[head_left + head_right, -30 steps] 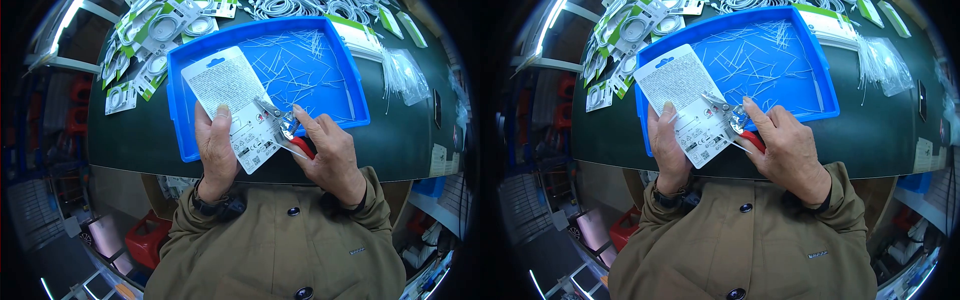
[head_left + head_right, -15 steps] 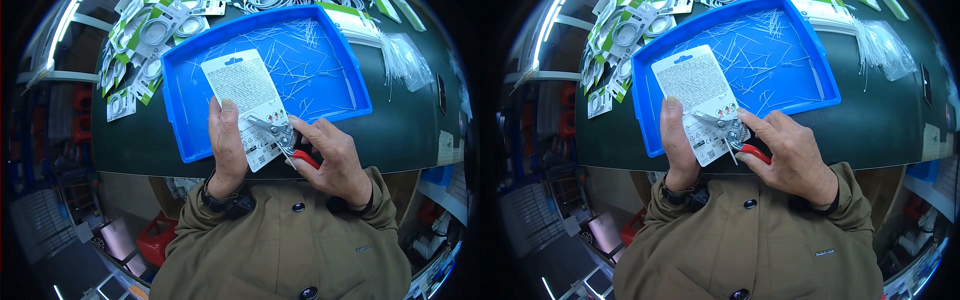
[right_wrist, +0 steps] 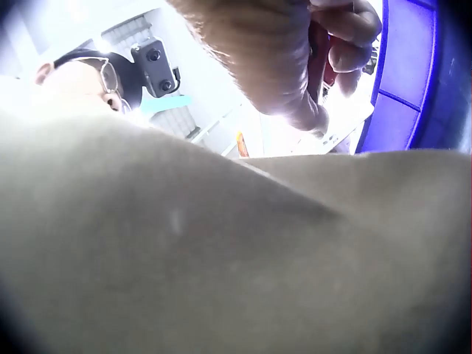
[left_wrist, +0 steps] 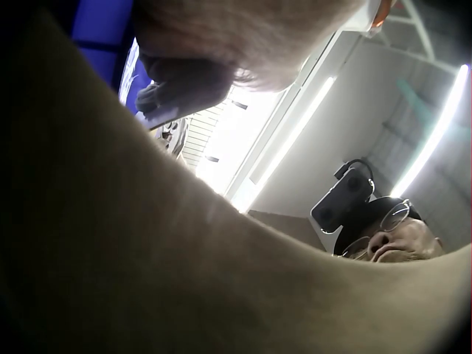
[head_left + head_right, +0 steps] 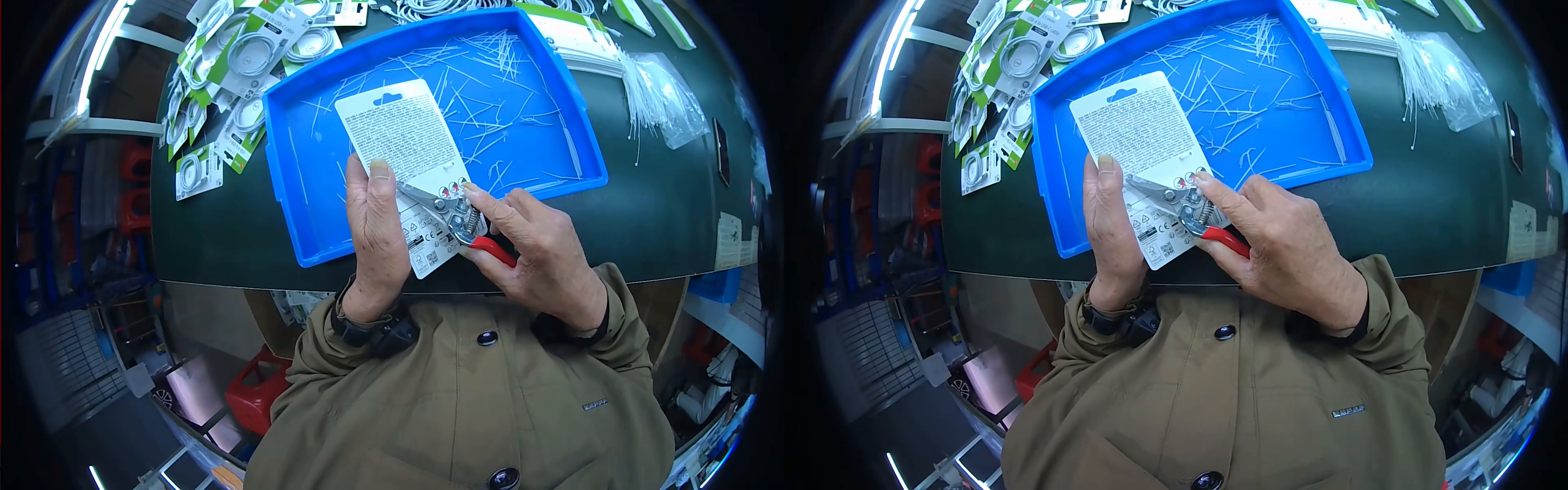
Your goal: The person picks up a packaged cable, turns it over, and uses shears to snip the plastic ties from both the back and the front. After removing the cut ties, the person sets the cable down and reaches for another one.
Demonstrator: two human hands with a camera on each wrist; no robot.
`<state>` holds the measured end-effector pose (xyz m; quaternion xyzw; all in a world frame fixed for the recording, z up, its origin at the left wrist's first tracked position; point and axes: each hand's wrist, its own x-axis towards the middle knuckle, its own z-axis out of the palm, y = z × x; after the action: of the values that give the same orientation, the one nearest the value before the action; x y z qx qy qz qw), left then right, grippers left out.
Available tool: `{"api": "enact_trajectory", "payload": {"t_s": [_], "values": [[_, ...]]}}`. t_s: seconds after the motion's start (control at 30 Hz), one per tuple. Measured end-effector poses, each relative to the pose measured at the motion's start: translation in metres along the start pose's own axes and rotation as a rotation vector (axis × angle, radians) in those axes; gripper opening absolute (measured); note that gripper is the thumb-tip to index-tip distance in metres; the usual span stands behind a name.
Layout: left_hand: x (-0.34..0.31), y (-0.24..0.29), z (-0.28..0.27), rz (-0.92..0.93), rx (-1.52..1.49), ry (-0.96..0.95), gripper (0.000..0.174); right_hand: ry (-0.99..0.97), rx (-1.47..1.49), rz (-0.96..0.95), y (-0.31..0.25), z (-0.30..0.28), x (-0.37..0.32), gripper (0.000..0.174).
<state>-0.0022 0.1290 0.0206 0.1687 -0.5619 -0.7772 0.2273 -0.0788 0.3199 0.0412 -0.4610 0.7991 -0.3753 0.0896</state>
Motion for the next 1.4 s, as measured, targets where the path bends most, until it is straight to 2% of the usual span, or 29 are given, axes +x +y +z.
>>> {"api": "enact_trajectory", "payload": {"t_s": [0.17, 0.27, 0.4, 0.73, 0.83, 0.97, 1.17, 1.4], "values": [[0.001, -0.003, -0.003, -0.001, 0.067, 0.028, 0.046, 0.02, 0.048, 0.011, 0.002, 0.002, -0.005, 0.068], [0.004, 0.002, -0.009, -0.012, -0.003, 0.097, 0.046, 0.009, 0.108, 0.048, 0.007, 0.002, -0.014, 0.07], [0.003, 0.021, -0.019, -0.004, -0.025, 0.099, 0.047, -0.046, 0.098, 0.069, 0.009, -0.006, -0.021, 0.074], [0.004, 0.018, -0.021, -0.025, -0.023, 0.135, 0.049, -0.028, 0.065, 0.031, 0.008, -0.001, -0.017, 0.077], [0.006, 0.017, -0.017, -0.013, -0.036, 0.139, 0.043, -0.031, 0.029, 0.036, 0.004, -0.001, -0.016, 0.079], [0.006, 0.011, -0.019, -0.043, -0.095, 0.161, 0.044, -0.047, -0.037, 0.031, 0.0, -0.001, -0.015, 0.082], [0.007, 0.002, -0.011, -0.035, -0.144, 0.209, 0.045, -0.059, -0.15, 0.043, -0.005, -0.002, -0.015, 0.074], [0.007, 0.002, -0.01, -0.034, -0.117, 0.204, 0.047, -0.025, -0.077, 0.055, -0.001, 0.008, -0.022, 0.073]]}}
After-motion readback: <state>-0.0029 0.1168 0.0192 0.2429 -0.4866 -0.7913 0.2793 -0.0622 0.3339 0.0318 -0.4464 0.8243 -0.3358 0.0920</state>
